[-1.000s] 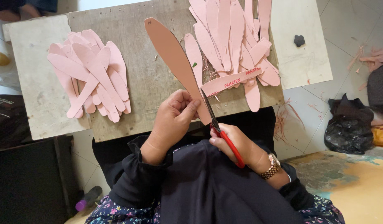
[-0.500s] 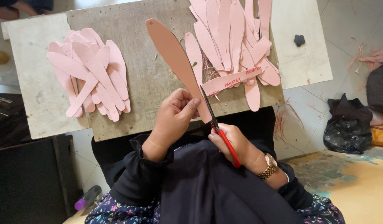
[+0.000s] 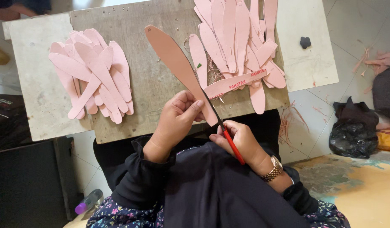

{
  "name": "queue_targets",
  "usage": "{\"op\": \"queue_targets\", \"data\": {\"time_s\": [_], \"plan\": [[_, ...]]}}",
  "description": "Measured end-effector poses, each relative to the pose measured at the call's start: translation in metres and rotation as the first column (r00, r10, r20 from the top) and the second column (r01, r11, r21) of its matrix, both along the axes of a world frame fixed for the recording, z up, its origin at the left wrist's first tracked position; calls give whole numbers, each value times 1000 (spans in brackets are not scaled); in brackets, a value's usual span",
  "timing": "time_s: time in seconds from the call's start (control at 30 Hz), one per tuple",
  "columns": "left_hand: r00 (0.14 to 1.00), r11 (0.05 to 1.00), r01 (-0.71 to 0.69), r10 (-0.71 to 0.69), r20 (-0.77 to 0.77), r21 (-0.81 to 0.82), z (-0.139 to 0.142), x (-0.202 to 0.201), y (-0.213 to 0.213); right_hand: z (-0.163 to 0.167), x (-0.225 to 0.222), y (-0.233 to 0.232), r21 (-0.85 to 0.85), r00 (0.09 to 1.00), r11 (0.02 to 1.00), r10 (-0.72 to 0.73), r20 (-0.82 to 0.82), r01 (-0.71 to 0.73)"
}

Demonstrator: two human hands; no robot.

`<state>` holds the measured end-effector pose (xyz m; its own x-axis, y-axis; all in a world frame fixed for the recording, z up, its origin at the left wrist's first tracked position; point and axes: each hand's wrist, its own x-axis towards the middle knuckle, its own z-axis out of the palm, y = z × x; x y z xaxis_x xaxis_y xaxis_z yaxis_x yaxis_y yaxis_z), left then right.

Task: The person sits at a workbench holding pink insole blanks and uses red-handled scissors to trim the edges of each blank, cutting off small slivers of material. They place finished blanks onto a pile on the board and continue with the next one.

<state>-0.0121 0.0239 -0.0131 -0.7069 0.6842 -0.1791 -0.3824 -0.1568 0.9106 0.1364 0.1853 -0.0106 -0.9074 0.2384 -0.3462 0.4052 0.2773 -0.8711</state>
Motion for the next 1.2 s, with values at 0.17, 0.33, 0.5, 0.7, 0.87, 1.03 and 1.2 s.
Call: {"op": "queue_targets", "data": {"time_s": [0.17,0.33,0.5,0.7,0.87,1.03,1.2], "plan": [[994,998,48,-53,98,43,1,5,1,7,-1,2,-64,999,997,34,-12,-35],[995,997,71,-74,66,38,1,6,1,13,-2,10,-174,990,976,136,40,-127],[996,997,79,-80,46,18,2,8,2,16,-2,12,-150,980,969,190,-63,-197],[998,998,66,-67,18,20,5,13,4,16,-3,14,-62,970,970,233,-66,-237],[997,997,72,-72,8,25,5,14,5,11,-3,12,-152,983,974,179,48,-170],[997,998,66,-67,41,11,2,13,7,9,-1,12,-155,988,981,133,81,-120],[995,998,68,-68,70,2,-2,13,6,6,-1,10,-191,992,977,108,65,-94]]}}
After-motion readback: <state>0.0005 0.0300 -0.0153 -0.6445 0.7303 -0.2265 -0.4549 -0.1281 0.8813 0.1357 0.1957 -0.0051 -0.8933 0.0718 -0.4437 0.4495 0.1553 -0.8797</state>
